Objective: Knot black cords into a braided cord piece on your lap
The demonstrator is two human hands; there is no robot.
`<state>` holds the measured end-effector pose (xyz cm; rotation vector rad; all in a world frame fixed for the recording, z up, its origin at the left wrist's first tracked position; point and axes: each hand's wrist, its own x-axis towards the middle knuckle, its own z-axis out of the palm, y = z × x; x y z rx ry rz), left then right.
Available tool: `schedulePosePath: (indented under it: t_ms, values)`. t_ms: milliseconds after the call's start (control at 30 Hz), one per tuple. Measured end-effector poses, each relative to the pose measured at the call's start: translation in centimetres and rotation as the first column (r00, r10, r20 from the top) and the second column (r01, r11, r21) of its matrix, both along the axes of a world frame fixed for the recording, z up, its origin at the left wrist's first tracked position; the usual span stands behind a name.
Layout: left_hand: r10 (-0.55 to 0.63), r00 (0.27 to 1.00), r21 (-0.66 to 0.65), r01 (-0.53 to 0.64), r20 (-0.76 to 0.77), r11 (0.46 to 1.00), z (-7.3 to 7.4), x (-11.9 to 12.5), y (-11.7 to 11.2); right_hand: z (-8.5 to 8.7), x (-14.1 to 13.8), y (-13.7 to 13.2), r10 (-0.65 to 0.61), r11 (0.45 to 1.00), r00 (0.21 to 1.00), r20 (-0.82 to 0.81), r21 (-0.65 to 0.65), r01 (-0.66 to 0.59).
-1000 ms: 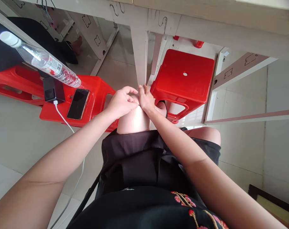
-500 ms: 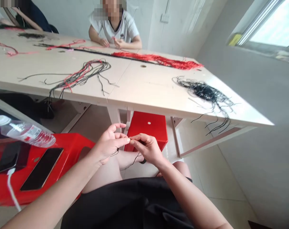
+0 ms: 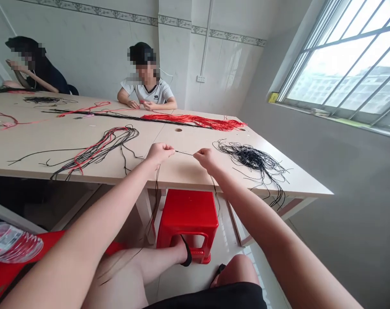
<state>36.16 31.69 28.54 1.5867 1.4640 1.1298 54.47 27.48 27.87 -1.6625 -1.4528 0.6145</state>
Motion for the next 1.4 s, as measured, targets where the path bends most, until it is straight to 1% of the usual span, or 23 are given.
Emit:
schedulePosePath:
  t_ms: [67,100,167,233,300,433,600,800,967,1400]
  values:
    - [0.046,0.999,0.01,-0.046,-0.022,0.999,-0.4,0.8,3.3,0.3,-0.5,3.4,-0.054,0.993,0.998,0.036,-0.104,0.057]
    - [0.073,0.997,0.02,-0.072,-0.038,0.997,-0.8,1.0,4.6,0.4,-0.7,4.8,-0.077,0.985,0.995,0.059,-0.151,0.085]
    - [0.102,0.992,0.043,-0.099,-0.071,0.994,-1.7,1.0,6.4,0.3,-1.0,7.0,-0.102,0.967,0.989,0.108,-0.223,0.124]
    - [0.108,0.989,0.065,-0.102,-0.101,0.993,-2.6,0.7,7.5,0.1,-1.2,8.6,-0.099,0.953,0.984,0.15,-0.269,0.137]
    - [0.11,0.985,0.072,-0.102,-0.13,0.992,-3.1,0.3,8.0,-0.1,-1.5,9.7,-0.088,0.944,0.979,0.182,-0.298,0.141]
    - [0.147,0.972,0.073,-0.136,-0.182,0.988,-3.4,-0.1,8.4,-0.6,-1.8,11.1,-0.068,0.934,0.974,0.216,-0.33,0.139]
    - [0.194,0.957,0.078,-0.181,-0.216,0.98,-3.3,0.1,8.4,-0.5,-1.9,11.5,-0.038,0.934,0.971,0.237,-0.337,0.119]
    - [0.192,0.952,0.105,-0.171,-0.239,0.98,-3.4,0.3,8.5,-0.2,-1.9,11.0,-0.018,0.933,0.965,0.261,-0.343,0.11]
    - [0.183,0.95,0.117,-0.158,-0.253,0.981,-3.3,0.5,8.5,-0.2,-1.9,11.0,-0.009,0.933,0.963,0.27,-0.343,0.105]
    - [0.18,0.946,0.106,-0.156,-0.27,0.982,-3.1,0.6,8.2,-0.1,-1.9,10.9,-0.003,0.929,0.96,0.282,-0.355,0.107]
